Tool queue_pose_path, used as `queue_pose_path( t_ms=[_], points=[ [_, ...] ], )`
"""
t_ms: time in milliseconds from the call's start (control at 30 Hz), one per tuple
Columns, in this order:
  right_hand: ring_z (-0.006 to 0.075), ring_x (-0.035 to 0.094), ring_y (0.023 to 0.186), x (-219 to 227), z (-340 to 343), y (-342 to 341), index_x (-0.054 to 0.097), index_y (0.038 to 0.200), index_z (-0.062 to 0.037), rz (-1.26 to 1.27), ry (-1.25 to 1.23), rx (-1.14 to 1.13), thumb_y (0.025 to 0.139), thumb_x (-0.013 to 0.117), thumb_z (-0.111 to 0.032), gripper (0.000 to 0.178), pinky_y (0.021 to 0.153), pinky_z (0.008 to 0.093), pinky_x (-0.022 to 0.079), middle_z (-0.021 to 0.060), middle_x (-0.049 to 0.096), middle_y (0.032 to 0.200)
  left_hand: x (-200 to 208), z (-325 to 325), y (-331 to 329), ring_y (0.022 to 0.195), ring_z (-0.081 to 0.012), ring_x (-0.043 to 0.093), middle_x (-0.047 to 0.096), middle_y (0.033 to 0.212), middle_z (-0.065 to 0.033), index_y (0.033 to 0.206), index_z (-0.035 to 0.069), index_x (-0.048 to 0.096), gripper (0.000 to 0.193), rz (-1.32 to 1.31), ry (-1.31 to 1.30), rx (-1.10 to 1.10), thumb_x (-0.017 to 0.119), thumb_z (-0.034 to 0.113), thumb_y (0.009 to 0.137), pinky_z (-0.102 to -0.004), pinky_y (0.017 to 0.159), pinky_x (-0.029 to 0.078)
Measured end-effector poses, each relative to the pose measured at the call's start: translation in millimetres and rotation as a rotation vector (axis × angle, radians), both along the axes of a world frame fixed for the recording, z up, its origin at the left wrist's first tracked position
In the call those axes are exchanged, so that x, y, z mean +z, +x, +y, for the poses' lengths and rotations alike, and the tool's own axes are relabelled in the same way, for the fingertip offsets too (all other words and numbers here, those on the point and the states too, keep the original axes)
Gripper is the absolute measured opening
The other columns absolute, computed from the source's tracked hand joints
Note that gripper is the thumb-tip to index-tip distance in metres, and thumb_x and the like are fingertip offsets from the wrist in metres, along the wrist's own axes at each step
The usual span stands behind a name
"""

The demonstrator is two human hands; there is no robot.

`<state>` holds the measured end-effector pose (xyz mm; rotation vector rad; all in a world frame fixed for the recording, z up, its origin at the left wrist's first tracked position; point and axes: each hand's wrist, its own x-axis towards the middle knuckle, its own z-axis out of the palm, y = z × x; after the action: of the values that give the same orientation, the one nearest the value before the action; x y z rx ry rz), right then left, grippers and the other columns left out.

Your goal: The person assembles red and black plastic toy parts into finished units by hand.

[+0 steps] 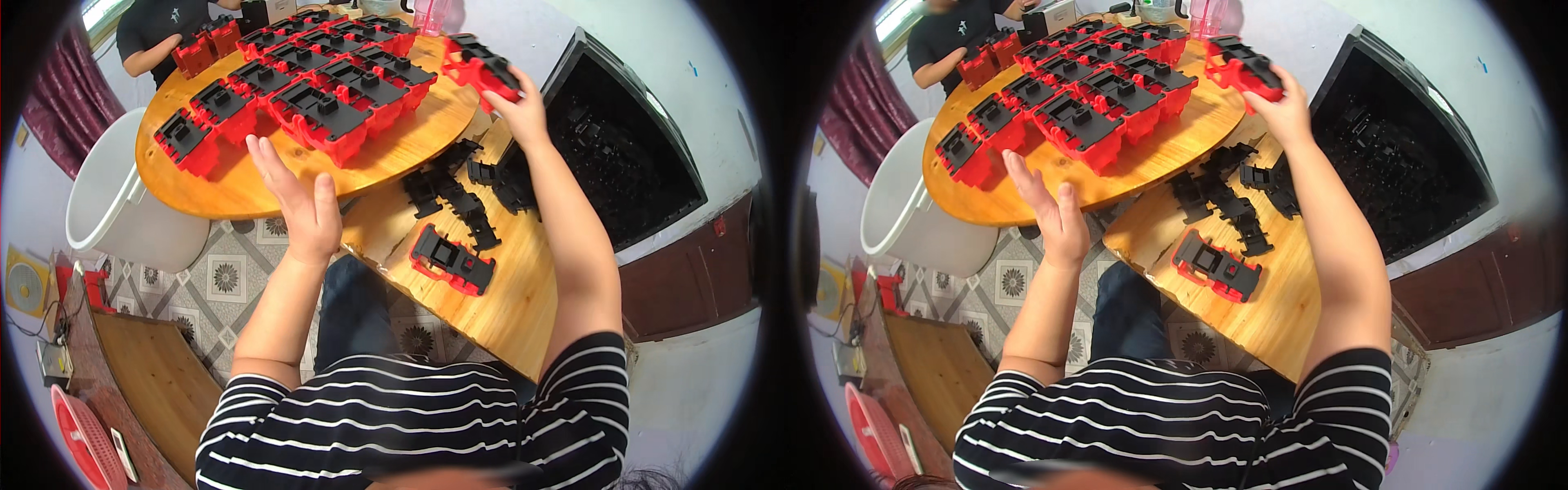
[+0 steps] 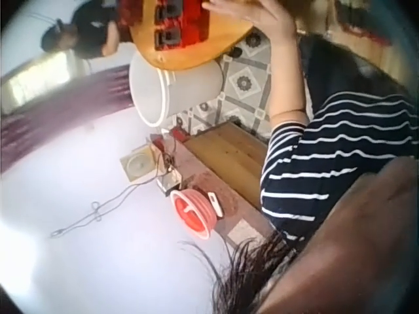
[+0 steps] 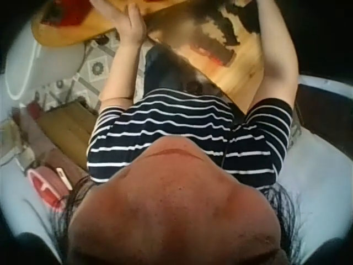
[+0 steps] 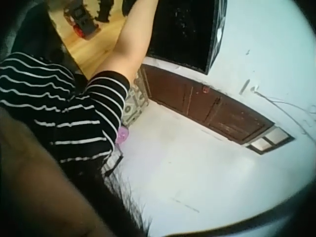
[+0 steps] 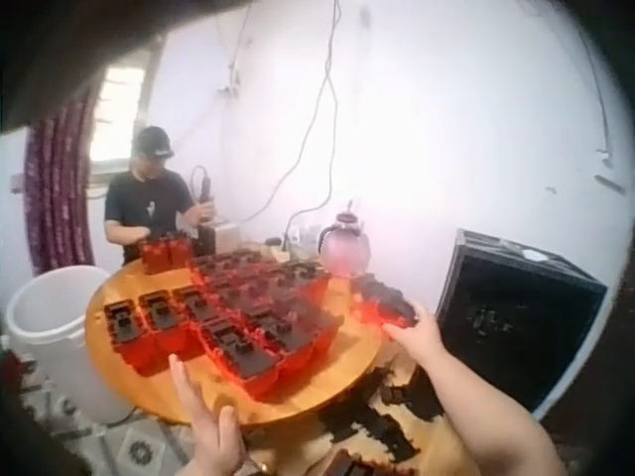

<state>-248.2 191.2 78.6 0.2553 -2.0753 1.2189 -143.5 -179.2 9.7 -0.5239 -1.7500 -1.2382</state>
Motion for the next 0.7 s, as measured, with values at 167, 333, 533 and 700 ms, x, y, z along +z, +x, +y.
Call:
queue_pose_path(
  t_ms=[167, 333, 533, 700],
  points=[
    [0.0242, 0.063, 0.106, -35.0, -14.0, -92.6, 0.056, 0.130, -0.0058, 0.028, 0.223, -0.053, 0.067, 0.087, -0.016, 0.071, 0.089, 0.0345, 0.053, 0.0180, 0.055, 0.125, 0.0, -4.5, -37.4, 0.150, -0.0380, 0.002, 0.001, 0.160, -0.0281, 0.154, -0.001, 0.005, 0.081, -0.298, 0.080, -0.039, 0.054, 0.030, 0.099, -0.0454, 0.120, 0.007],
    [0.0225, 0.062, 0.104, -43.3, -34.1, -103.9, 0.048, 0.137, -0.0071, -0.160, 0.203, 0.122, 0.073, 0.076, -0.009, 0.070, 0.090, 0.0327, 0.051, 0.0153, 0.058, 0.120, 10.4, -9.1, -44.6, 0.150, -0.0370, 0.005, 0.006, 0.160, -0.0276, 0.154, 0.000, 0.011, 0.075, -0.458, 0.035, -0.119, 0.053, 0.029, 0.100, -0.0438, 0.120, 0.011],
    [0.0271, 0.060, 0.116, -8.7, -75.8, -73.1, 0.045, 0.140, -0.0039, -0.294, 0.120, 0.287, 0.071, 0.079, -0.019, 0.079, 0.097, 0.0357, 0.049, 0.0216, 0.050, 0.138, 9.7, -8.2, -44.9, 0.151, -0.0351, 0.005, 0.008, 0.160, -0.0274, 0.154, -0.002, 0.015, 0.071, -0.466, 0.022, -0.128, 0.048, 0.035, 0.102, -0.0405, 0.120, 0.008],
    [0.0328, 0.049, 0.125, -11.8, -39.4, 40.6, 0.029, 0.150, -0.0043, -0.256, 0.559, 0.042, 0.076, 0.074, -0.012, 0.087, 0.104, 0.0384, 0.043, 0.0251, 0.044, 0.139, -1.6, -0.8, -31.9, 0.151, -0.0338, -0.002, -0.007, 0.162, -0.0220, 0.156, 0.002, 0.003, 0.075, 0.096, -0.063, 0.033, 0.041, 0.038, 0.103, -0.0435, 0.120, -0.001]
  ],
)
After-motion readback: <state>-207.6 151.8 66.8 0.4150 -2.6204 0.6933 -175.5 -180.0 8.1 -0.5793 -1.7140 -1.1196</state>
